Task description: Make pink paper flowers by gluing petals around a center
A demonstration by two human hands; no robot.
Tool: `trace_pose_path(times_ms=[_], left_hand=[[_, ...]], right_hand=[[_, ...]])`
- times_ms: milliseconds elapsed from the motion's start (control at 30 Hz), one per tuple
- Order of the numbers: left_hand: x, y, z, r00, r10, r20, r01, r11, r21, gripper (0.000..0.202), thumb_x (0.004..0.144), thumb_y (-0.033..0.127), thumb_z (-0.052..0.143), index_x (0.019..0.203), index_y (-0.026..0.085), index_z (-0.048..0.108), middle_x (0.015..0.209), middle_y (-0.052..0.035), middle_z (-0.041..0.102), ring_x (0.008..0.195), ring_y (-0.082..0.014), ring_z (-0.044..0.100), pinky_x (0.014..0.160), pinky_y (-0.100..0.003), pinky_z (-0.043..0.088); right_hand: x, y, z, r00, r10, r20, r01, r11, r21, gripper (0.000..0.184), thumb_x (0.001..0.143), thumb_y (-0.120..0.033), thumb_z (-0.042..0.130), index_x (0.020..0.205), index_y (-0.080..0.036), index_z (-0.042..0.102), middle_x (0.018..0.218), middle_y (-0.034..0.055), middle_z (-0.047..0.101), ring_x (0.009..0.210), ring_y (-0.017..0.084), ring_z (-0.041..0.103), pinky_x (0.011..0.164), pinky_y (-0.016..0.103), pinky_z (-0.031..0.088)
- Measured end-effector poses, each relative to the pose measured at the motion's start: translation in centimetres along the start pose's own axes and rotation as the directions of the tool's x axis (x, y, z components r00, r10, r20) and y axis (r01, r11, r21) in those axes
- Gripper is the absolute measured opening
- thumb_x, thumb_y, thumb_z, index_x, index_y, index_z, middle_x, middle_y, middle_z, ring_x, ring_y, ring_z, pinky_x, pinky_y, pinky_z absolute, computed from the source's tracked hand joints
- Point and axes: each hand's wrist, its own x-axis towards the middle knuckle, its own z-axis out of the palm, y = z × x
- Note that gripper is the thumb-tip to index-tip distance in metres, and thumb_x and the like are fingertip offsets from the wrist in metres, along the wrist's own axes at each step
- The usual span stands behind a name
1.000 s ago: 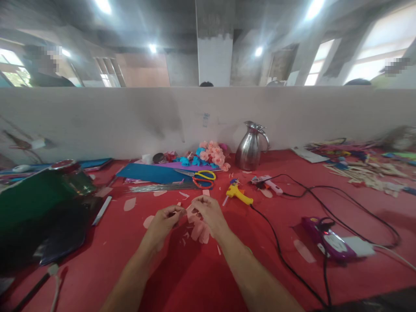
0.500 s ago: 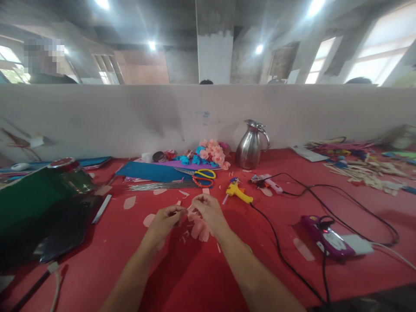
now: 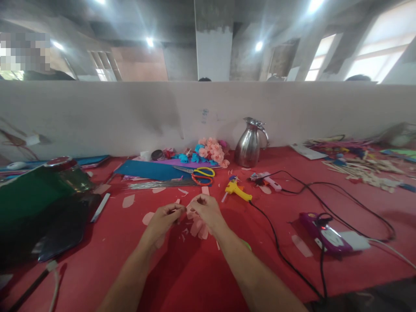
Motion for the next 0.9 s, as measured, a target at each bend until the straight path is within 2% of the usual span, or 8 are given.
trace_pose_path(times_ms=[133,200,267,333,433,567,733,900], left_hand=[[0.0,0.0,0.0,1.0,-0.023,-0.021,0.022,0.999,-0.045,0.014,0.062,0.03,0.069,0.061,0.016,0.068,0.049,0.0029,0.054,0.048,-0.0083,0.044,0.051,-0.021,0.033],[-0.1,0.1,0.1,0.998,-0.042,-0.042,0.035,0.987,-0.155,0.014,0.06,0.029,0.071,0.06,0.016,0.067,0.052,0.0027,0.055,0.05,-0.0087,0.048,0.052,-0.02,0.036],[-0.2,0.2,0.3,0.996,-0.064,-0.055,0.042,0.942,-0.333,0.013,0.058,0.028,0.074,0.063,0.018,0.068,0.059,0.0017,0.061,0.057,-0.0101,0.054,0.058,-0.02,0.041],[-0.2,0.2,0.6,0.996,-0.076,-0.053,0.04,0.868,-0.495,0.016,0.056,0.026,0.076,0.069,0.019,0.07,0.07,0.0001,0.066,0.067,-0.0119,0.058,0.065,-0.021,0.044],[-0.1,-0.1,1.0,0.995,-0.079,-0.06,0.026,0.794,-0.608,0.019,0.055,0.026,0.078,0.071,0.017,0.07,0.074,-0.0018,0.068,0.071,-0.013,0.06,0.069,-0.022,0.046],[-0.1,-0.6,1.2,0.993,-0.102,-0.057,0.043,0.772,-0.634,0.02,0.054,0.025,0.079,0.069,0.015,0.069,0.067,-0.0015,0.066,0.062,-0.0117,0.058,0.063,-0.022,0.046],[0.0,-0.7,1.1,0.996,-0.073,-0.048,0.031,0.806,-0.591,0.019,0.057,0.026,0.078,0.07,0.015,0.07,0.073,-0.0027,0.068,0.068,-0.013,0.059,0.065,-0.023,0.046],[-0.1,0.0,0.4,0.992,-0.082,-0.092,0.022,0.852,-0.523,0.022,0.053,0.026,0.079,0.073,0.018,0.072,0.074,-0.0031,0.068,0.068,-0.0125,0.058,0.064,-0.023,0.044]], right_hand=[[0.0,-0.2,-0.2,1.0,0.006,-0.008,-0.006,1.0,0.021,0.008,0.061,-0.024,0.058,0.066,-0.018,0.057,0.061,-0.0024,0.058,0.058,0.011,0.055,0.055,0.022,0.038],[-0.1,-0.2,-0.2,1.0,-0.004,-0.031,0.007,0.995,0.096,0.013,0.064,-0.03,0.058,0.072,-0.02,0.057,0.067,-0.0023,0.059,0.061,0.012,0.056,0.057,0.023,0.039],[-0.3,-0.1,0.0,0.999,-0.011,-0.035,0.017,0.985,0.173,0.016,0.067,-0.033,0.057,0.076,-0.021,0.057,0.074,-0.0013,0.061,0.064,0.012,0.057,0.058,0.023,0.04],[-0.6,0.4,0.5,1.0,-0.012,0.021,0.008,0.979,0.206,0.016,0.066,-0.032,0.059,0.077,-0.02,0.057,0.077,-0.0003,0.062,0.064,0.012,0.056,0.059,0.023,0.041],[-1.1,1.5,1.6,0.985,-0.066,0.162,0.036,0.982,0.183,0.021,0.064,-0.028,0.065,0.082,-0.019,0.06,0.078,0.0008,0.063,0.071,0.014,0.057,0.066,0.026,0.044],[-1.5,2.2,2.5,0.972,-0.123,0.199,0.091,0.982,0.166,0.027,0.067,-0.039,0.069,0.082,-0.018,0.062,0.076,0.0012,0.063,0.074,0.016,0.059,0.075,0.03,0.046],[-1.6,1.6,2.2,0.975,-0.085,0.208,0.045,0.98,0.192,0.032,0.067,-0.049,0.068,0.076,-0.019,0.06,0.07,-0.0002,0.061,0.063,0.013,0.057,0.066,0.026,0.046],[-1.7,1.3,1.9,0.982,-0.069,0.175,0.046,0.99,0.132,0.031,0.067,-0.048,0.067,0.075,-0.019,0.061,0.065,-0.0014,0.059,0.06,0.013,0.055,0.061,0.025,0.044]])
